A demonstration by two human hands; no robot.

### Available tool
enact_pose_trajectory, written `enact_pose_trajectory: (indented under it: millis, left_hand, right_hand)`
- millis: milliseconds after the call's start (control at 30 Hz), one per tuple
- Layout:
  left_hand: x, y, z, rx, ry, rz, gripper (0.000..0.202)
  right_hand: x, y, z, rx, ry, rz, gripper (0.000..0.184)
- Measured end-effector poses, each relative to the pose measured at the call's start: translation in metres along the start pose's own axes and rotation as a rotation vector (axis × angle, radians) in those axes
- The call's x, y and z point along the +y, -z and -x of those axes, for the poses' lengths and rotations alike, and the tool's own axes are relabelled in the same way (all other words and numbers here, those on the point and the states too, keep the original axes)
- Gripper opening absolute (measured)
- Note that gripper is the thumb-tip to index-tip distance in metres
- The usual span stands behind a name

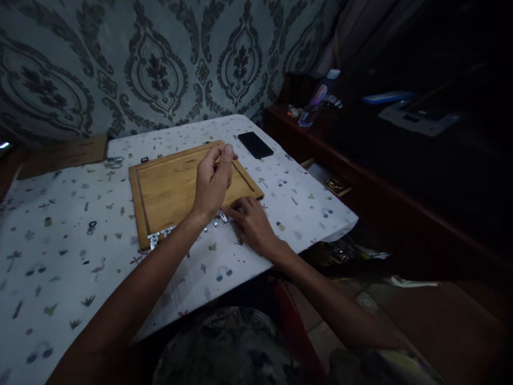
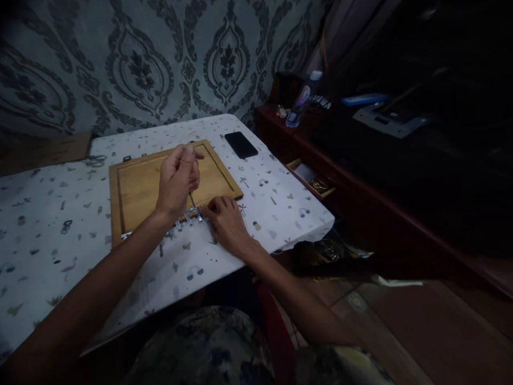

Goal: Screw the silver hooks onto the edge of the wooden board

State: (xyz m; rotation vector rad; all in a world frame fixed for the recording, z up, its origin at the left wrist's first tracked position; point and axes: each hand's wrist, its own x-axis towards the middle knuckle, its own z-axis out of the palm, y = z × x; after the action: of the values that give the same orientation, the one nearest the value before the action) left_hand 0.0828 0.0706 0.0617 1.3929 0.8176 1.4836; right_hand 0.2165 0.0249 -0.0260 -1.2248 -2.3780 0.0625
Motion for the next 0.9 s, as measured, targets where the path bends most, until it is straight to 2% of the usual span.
enact_pose_trajectory:
  millis: [300,367,533,700,900]
  left_hand:
    - [0.003,0.006,-0.01,-0.228,0.122,0.063,0.043]
    - [0.003,0.005,-0.007,-0.225,0.098,0.054,0.044]
    - [0.003,0.005,-0.001,-0.094,-0.009,-0.035,0.04]
    - [0.006,0.011,0.003,-0.153,-0.044,-0.025,0.038]
    - [0.008,0.024,0.004,-0.28,0.015,0.064,0.037]
  right_hand:
    - [0.0,-0.001,0.0,0.01,-0.008,0.013,0.045]
    - [0.0,-0.001,0.0,0.004,-0.011,0.012,0.045]
    - [0.0,-0.002,0.0,-0.003,-0.018,0.002,0.045]
    - [0.0,-0.001,-0.001,0.011,-0.006,0.008,0.043]
    - [0.001,-0.002,0.0,0.011,-0.007,0.01,0.042]
